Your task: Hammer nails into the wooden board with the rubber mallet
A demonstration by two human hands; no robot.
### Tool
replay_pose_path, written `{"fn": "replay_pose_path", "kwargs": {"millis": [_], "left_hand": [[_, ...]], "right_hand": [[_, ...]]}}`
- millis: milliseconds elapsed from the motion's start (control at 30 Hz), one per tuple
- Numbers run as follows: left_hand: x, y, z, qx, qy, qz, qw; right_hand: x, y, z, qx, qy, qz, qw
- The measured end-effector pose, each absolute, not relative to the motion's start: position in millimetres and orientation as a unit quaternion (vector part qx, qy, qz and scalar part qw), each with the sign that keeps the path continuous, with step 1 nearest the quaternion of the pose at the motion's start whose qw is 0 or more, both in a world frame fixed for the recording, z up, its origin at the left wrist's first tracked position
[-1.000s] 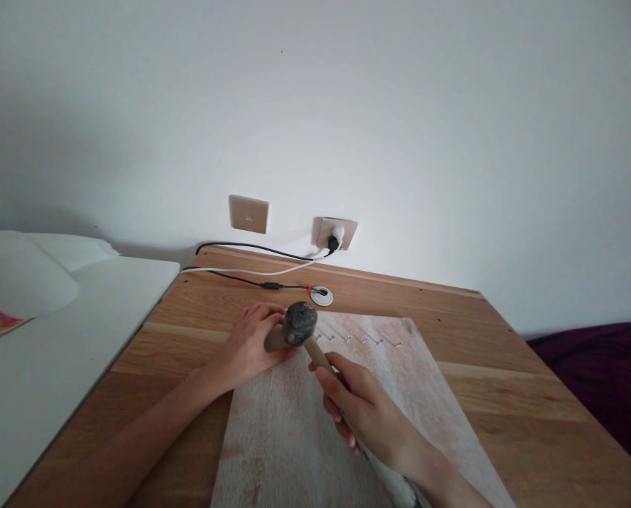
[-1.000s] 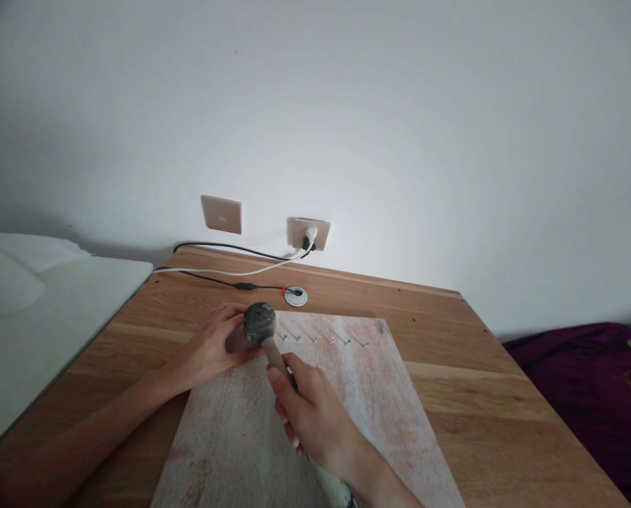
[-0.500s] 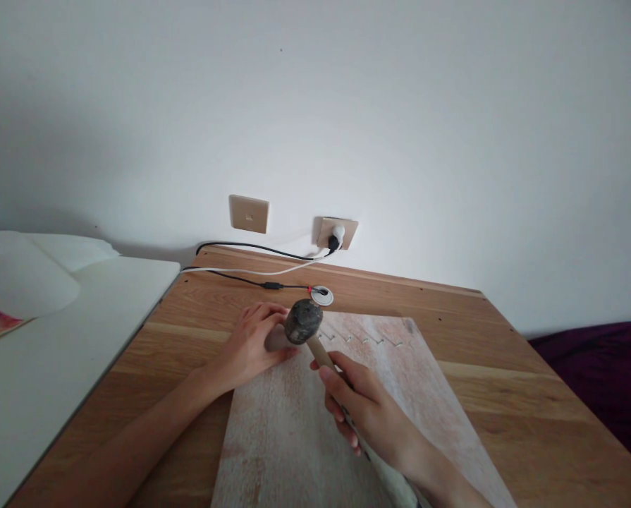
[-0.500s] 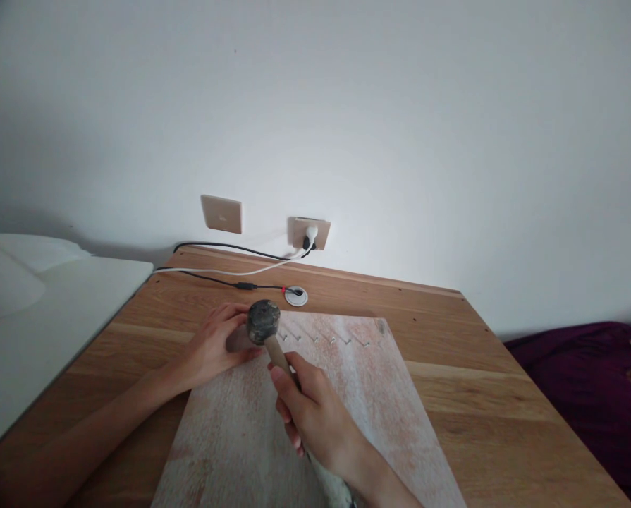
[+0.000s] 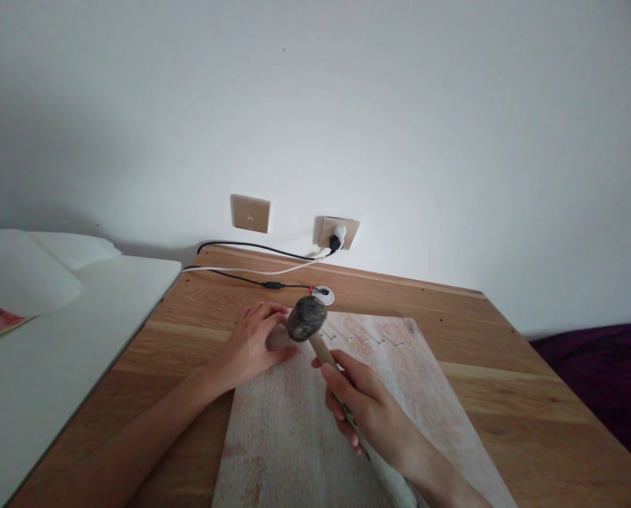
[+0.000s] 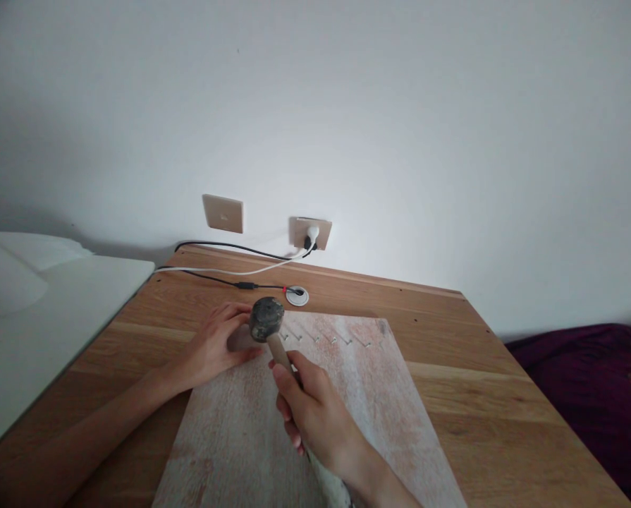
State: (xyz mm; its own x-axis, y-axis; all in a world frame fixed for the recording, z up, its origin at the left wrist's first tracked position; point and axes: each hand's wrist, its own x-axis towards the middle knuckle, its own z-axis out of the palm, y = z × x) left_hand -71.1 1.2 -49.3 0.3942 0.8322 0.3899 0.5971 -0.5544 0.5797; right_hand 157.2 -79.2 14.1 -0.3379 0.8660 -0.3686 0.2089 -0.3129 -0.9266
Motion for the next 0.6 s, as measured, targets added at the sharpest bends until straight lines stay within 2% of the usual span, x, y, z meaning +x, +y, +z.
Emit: {"fn": "replay_pose_path", "kwargs": {"millis": [433,600], "left_hand": [[-70.6,1.3,-49.4,0.816,0.44,0.332,0.175],[-72.3,1.4,-48.8,0.823,0.428,0.33,0.175]], "right_hand": [[155.9,-80.3,16.4,-0.508,-0.529,0.628,0.26],[160.1,-76.8,22.5,-0.527,-0.506,0.61,0.306]]}}
